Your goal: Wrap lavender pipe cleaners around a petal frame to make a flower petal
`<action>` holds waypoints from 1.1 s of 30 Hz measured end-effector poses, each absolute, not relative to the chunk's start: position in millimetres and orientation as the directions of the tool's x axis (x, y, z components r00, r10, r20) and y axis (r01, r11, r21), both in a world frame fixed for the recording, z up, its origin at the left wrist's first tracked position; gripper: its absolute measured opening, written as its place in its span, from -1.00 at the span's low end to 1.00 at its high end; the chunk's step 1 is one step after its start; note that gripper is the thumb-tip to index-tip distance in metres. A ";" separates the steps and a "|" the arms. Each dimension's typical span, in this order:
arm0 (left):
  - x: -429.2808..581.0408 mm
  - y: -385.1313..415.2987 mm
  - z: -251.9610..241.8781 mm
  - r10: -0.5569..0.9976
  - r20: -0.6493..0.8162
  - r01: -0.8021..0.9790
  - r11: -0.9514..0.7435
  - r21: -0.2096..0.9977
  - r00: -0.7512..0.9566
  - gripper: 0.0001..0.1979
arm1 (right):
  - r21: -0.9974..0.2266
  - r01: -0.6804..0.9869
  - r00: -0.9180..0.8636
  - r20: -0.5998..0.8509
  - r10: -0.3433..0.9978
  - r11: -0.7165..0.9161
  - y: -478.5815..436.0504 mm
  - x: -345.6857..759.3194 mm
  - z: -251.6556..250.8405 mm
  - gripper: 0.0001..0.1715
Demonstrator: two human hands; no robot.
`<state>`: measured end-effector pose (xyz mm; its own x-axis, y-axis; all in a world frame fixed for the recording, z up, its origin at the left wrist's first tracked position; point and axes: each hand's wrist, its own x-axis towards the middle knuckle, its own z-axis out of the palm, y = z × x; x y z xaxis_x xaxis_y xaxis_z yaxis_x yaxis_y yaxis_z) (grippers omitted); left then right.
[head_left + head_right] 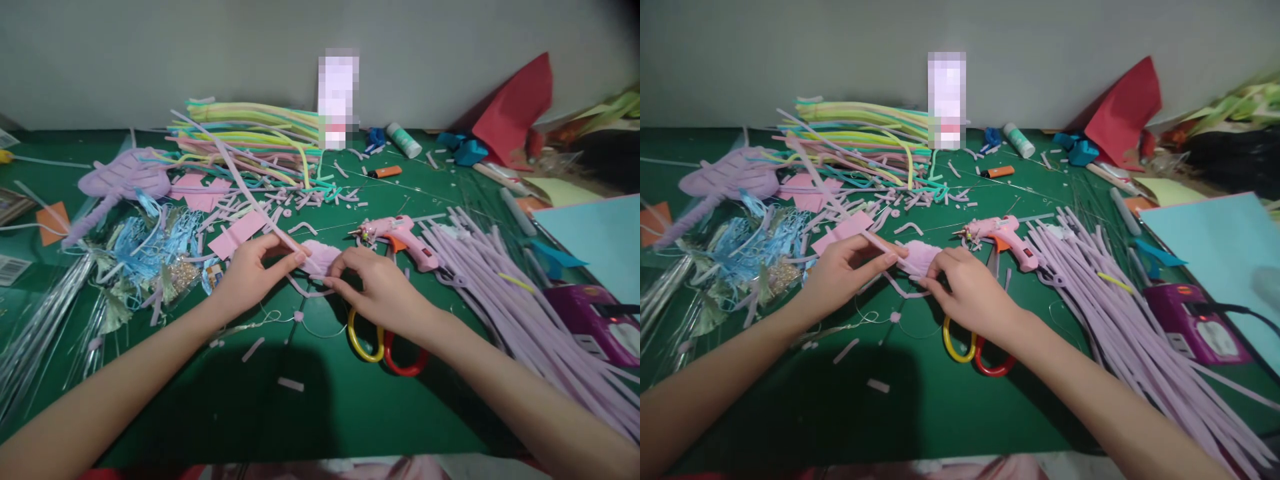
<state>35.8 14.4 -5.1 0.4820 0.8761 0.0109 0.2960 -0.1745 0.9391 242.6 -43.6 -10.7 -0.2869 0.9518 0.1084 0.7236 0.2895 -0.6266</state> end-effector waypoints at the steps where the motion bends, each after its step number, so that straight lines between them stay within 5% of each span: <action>1: 34.4 14.4 -4.3 0.881 -0.006 0.296 -0.153 0.943 0.474 -0.74 | -0.625 0.728 -0.282 0.103 0.954 0.282 -44.0 243.3 -11.6 -0.90; 13: 17.8 14.3 -10.7 0.784 -0.030 0.125 -0.061 0.990 0.620 -0.87 | -0.629 0.733 -0.271 0.081 0.959 0.261 -39.2 245.5 -10.7 -0.90; 33: 2.6 18.6 -15.7 0.781 -0.116 -0.076 0.205 0.976 0.613 -0.84 | -0.616 0.713 -0.260 0.210 0.942 0.335 -66.6 257.8 -8.0 -0.89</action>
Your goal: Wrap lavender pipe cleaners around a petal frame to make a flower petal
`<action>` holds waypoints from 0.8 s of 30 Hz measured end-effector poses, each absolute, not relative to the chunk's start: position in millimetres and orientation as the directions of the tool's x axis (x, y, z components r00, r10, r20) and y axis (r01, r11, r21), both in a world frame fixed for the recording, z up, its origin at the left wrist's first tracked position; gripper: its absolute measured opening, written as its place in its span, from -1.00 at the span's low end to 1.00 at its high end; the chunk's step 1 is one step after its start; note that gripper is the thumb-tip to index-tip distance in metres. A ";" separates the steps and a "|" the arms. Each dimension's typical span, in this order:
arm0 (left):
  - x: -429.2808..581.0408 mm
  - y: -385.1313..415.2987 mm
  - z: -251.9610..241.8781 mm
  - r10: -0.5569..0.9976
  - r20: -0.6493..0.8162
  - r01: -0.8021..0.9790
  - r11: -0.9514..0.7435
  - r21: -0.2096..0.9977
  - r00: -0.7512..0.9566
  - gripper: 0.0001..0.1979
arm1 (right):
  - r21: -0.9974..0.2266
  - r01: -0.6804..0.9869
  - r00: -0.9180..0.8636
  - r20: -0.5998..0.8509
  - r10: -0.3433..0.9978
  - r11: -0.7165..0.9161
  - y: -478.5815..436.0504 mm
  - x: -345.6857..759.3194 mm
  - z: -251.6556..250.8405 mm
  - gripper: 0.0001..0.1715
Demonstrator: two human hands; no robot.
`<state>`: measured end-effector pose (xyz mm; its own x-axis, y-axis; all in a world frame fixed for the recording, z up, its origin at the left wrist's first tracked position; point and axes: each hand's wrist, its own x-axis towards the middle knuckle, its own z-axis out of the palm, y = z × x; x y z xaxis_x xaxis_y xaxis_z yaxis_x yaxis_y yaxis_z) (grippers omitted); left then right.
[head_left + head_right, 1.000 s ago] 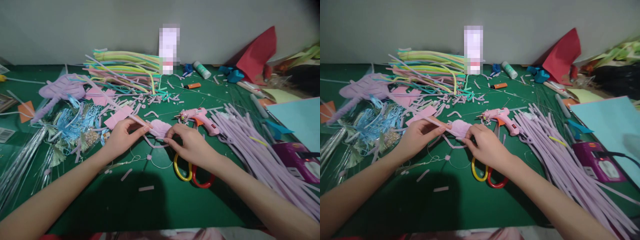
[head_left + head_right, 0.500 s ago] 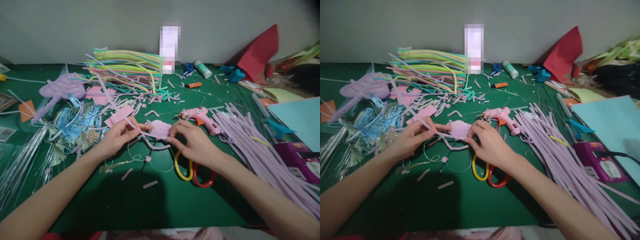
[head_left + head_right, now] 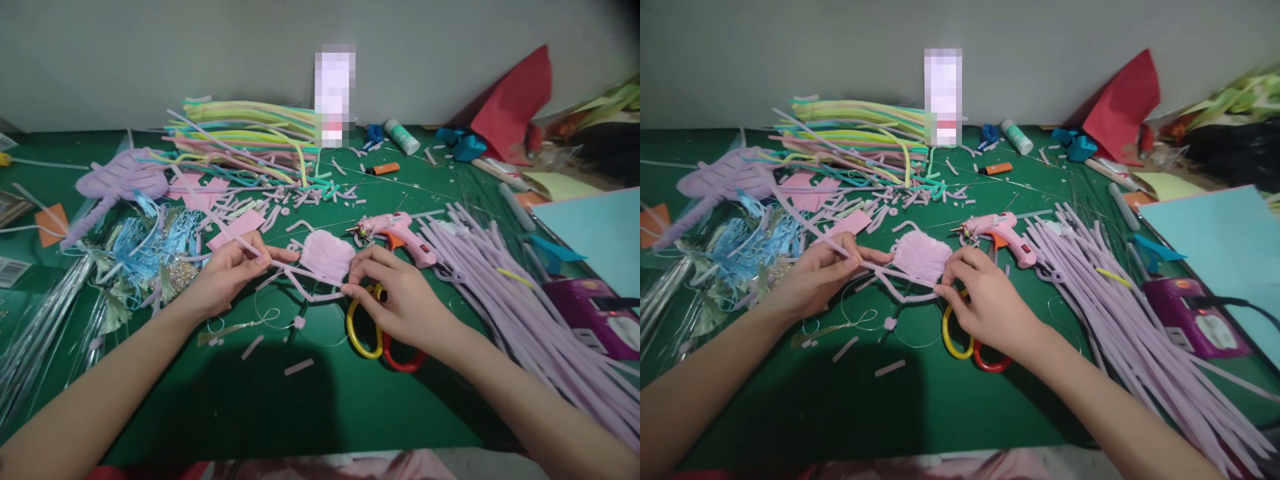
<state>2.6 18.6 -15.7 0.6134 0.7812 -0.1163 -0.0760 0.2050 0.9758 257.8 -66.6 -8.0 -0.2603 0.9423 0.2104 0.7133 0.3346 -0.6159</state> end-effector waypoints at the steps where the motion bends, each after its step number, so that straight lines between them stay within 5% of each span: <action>1: 3.0 19.0 -15.9 0.782 -0.124 -0.078 0.214 0.974 0.611 -0.84 | -0.614 0.715 -0.256 0.215 0.943 0.334 -67.1 257.7 -8.1 -0.90; 7: 4.8 20.5 -16.1 0.784 -0.160 -0.075 0.254 0.964 0.600 -0.84 | -0.628 0.719 -0.209 0.211 0.955 0.296 -68.8 258.0 -7.6 -0.90; 15: 11.5 16.4 -10.1 0.782 -0.194 -0.098 0.309 0.946 0.592 -0.86 | -0.839 0.543 -0.033 0.003 0.999 0.021 -67.6 252.6 -7.4 -0.80; 24: 24.6 13.2 6.2 0.671 -0.528 0.151 0.537 0.830 0.520 -0.61 | -0.853 0.504 -0.103 0.096 0.990 0.135 -68.1 239.9 -0.8 -0.89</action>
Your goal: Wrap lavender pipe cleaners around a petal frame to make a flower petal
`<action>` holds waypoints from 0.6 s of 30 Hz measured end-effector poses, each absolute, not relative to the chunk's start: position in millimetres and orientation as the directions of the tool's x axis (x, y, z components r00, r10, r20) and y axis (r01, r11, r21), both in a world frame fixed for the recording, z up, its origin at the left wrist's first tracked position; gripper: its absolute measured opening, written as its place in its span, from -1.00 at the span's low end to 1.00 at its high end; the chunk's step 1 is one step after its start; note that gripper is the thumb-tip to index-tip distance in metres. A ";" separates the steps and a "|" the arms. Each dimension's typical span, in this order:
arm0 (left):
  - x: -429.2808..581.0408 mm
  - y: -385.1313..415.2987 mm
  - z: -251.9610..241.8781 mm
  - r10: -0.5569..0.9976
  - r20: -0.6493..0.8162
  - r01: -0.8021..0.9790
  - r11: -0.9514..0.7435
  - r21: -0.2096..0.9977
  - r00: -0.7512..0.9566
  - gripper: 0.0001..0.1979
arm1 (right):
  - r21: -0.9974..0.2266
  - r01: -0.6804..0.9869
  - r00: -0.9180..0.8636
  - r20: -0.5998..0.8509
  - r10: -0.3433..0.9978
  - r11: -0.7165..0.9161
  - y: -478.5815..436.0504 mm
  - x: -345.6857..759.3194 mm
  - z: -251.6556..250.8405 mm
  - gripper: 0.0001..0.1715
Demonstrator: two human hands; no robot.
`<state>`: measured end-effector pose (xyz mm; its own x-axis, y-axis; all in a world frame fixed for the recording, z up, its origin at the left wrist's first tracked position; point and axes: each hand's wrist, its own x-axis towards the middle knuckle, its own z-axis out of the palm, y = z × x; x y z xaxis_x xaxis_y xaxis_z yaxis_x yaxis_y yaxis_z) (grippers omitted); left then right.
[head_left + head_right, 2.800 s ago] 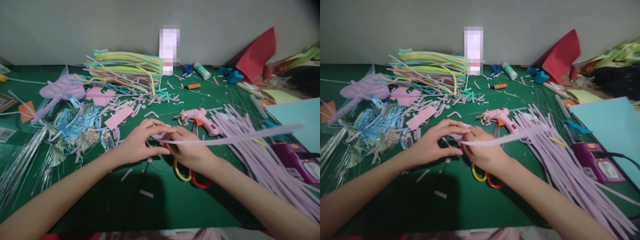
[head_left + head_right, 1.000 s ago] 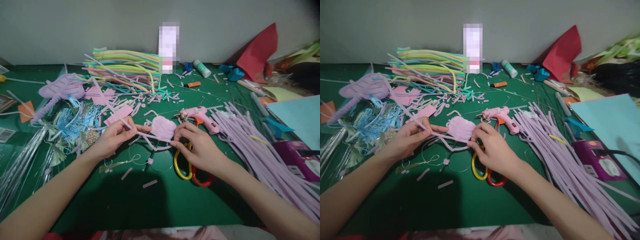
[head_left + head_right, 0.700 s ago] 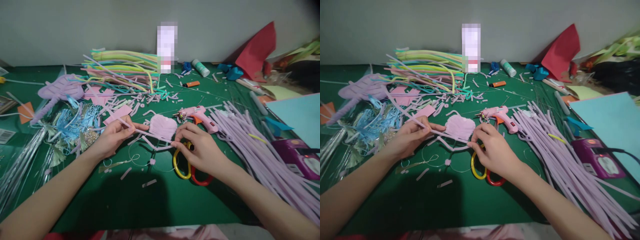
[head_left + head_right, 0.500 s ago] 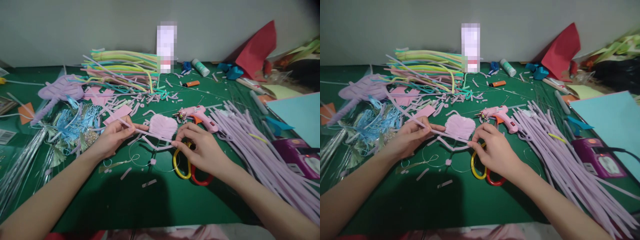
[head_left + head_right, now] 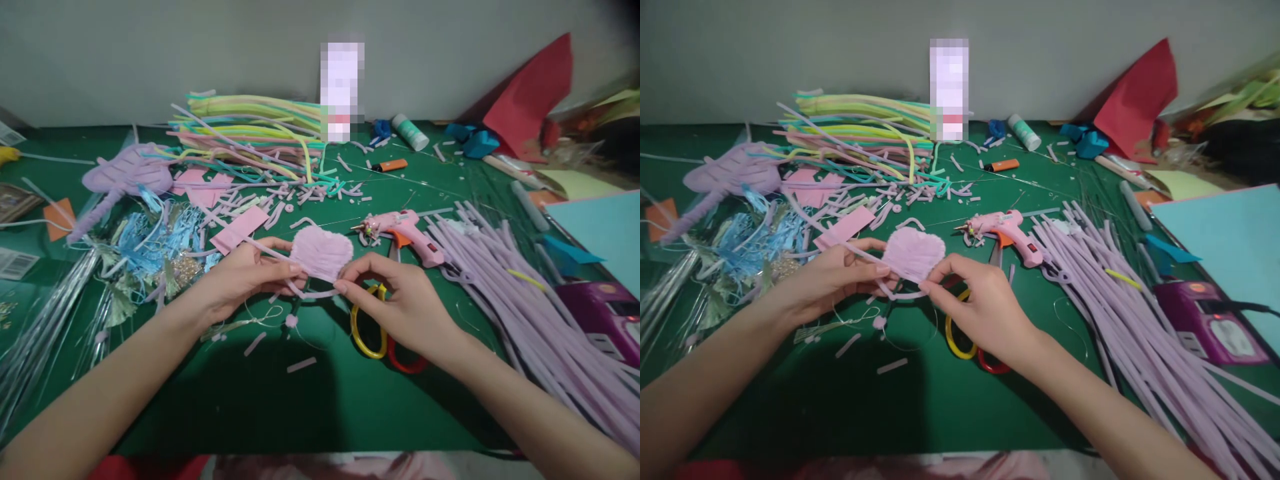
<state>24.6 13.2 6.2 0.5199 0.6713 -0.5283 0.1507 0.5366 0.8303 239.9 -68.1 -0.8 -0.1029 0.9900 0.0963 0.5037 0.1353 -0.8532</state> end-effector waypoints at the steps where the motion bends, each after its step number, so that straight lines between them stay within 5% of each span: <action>1: 23.7 13.4 6.3 0.653 -0.546 0.152 0.559 0.815 0.525 -0.63 | -0.856 0.493 -0.117 0.111 0.987 0.155 -67.6 238.8 -1.2 -0.90; 9: 23.6 10.2 1.3 0.636 -0.536 0.148 0.558 0.816 0.555 -0.75 | -0.853 0.493 -0.125 0.123 0.985 0.169 -66.4 230.5 -2.1 -0.89; 13: 27.1 5.5 -0.9 0.669 -0.503 0.126 0.528 0.840 0.547 -0.73 | -0.854 0.520 -0.010 -0.017 1.000 -0.009 -67.2 224.8 -0.5 -0.75; 18: 27.9 2.9 -3.9 0.703 -0.422 0.099 0.452 0.887 0.573 -0.61 | -0.922 0.356 -0.065 -0.183 0.981 -0.148 -65.7 217.1 -7.3 -0.62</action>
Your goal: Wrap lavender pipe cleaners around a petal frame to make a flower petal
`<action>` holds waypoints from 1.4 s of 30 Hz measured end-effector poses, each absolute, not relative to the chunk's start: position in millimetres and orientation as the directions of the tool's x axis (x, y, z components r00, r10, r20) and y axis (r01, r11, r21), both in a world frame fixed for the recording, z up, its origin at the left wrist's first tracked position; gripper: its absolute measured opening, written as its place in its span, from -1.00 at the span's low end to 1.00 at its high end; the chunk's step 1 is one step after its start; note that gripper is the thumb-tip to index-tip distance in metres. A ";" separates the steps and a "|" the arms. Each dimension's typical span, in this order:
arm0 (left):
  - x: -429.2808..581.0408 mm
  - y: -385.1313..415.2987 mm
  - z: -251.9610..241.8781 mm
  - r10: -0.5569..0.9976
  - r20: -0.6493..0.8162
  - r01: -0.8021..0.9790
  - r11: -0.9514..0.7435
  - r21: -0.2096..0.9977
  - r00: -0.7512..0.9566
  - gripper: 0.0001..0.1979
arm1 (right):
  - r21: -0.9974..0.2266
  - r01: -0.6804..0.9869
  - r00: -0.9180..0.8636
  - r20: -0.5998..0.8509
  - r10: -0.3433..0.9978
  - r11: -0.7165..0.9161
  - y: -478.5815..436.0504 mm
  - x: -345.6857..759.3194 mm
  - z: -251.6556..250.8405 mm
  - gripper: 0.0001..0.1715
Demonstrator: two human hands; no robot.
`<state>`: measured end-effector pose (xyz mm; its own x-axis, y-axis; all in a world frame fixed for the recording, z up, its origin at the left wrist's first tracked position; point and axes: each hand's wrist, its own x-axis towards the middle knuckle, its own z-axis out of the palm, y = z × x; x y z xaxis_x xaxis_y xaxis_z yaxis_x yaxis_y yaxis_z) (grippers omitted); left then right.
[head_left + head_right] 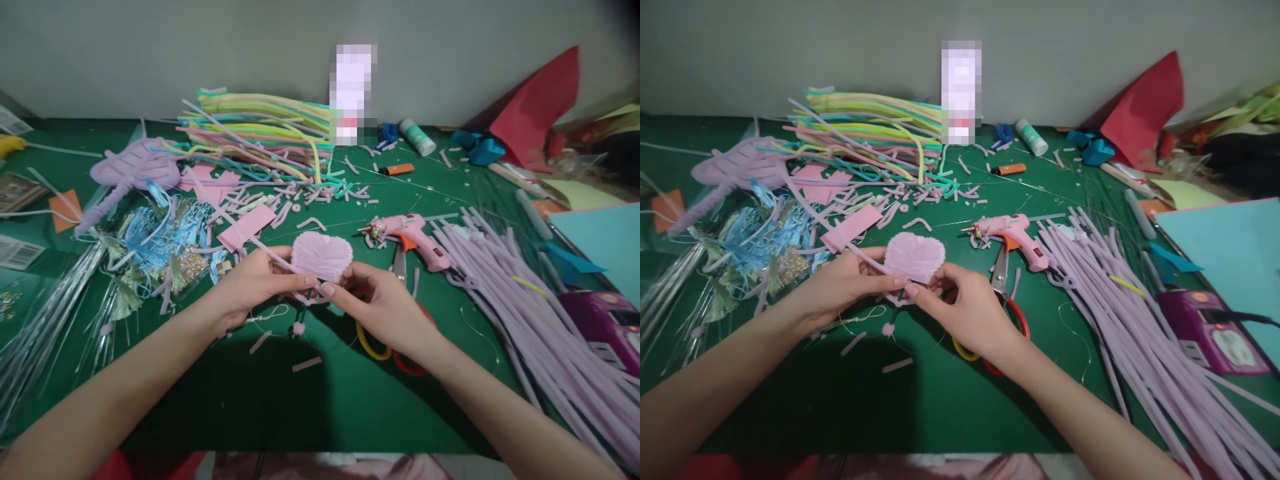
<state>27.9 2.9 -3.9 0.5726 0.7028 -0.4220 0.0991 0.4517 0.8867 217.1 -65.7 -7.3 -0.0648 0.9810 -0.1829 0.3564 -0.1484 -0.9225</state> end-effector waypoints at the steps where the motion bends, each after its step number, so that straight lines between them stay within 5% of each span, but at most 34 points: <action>1: 27.8 2.8 -3.8 0.702 -0.413 0.103 0.440 0.892 0.580 -0.60 | -0.936 0.315 -0.079 -0.192 0.978 -0.158 -65.0 216.5 -8.4 -0.63; 5: 27.5 1.8 -0.4 0.700 -0.399 0.102 0.426 0.899 0.592 -0.61 | -0.953 0.148 -0.115 -0.283 0.952 -0.266 -63.1 216.4 -9.0 -0.63; 8: 28.9 0.5 0.8 0.708 -0.401 0.096 0.430 0.898 0.581 -0.59 | -0.965 0.096 0.031 -0.243 0.969 -0.245 -64.9 216.3 -9.2 -0.55; 11: 30.3 1.0 -1.1 0.736 -0.436 0.188 0.399 0.897 0.518 -0.65 | -0.927 0.372 0.185 0.037 0.982 -0.035 -69.0 215.3 -12.1 -0.61; 15: 23.9 8.1 2.3 0.742 -0.431 0.340 0.285 0.896 0.513 -0.72 | -0.707 0.694 -0.006 0.184 0.983 0.136 -73.0 213.9 -19.8 -0.82; 18: 10.6 13.7 17.2 0.758 -0.401 0.528 0.088 0.845 0.515 -0.75 | -0.637 0.751 -0.088 0.164 0.983 0.174 -73.0 213.1 -24.3 -0.90; 22: -0.1 13.7 33.6 0.847 -0.003 0.710 -0.444 0.547 0.532 -0.72 | -0.578 0.781 -0.158 0.180 0.971 0.234 -70.3 212.9 -20.7 -0.87; 26: 9.3 10.4 17.1 0.483 0.138 0.424 -0.850 0.314 0.865 -0.76 | -0.502 0.784 -0.305 0.201 0.931 0.365 -64.5 213.7 -14.6 -0.85; 30: 19.1 9.7 -7.2 0.446 0.095 0.411 -0.875 0.256 0.890 -0.75 | -0.430 0.791 -0.392 0.191 0.900 0.436 -57.4 215.7 -16.3 -0.87; 34: 22.0 10.4 -12.3 0.467 0.094 0.418 -0.850 0.320 0.879 -0.74 | -0.346 0.823 -0.402 0.206 0.892 0.451 -52.7 215.0 -19.6 -0.86; 39: 25.3 11.4 -8.4 0.428 0.059 0.394 -0.871 0.293 0.902 -0.70 | -0.122 0.871 -0.446 0.206 0.871 0.475 -54.5 210.4 -16.5 -0.77; 42: 26.1 10.7 -8.2 0.438 0.060 0.406 -0.870 0.278 0.897 -0.71 | -0.109 0.881 -0.437 0.183 0.881 0.460 -58.7 209.3 -13.0 -0.78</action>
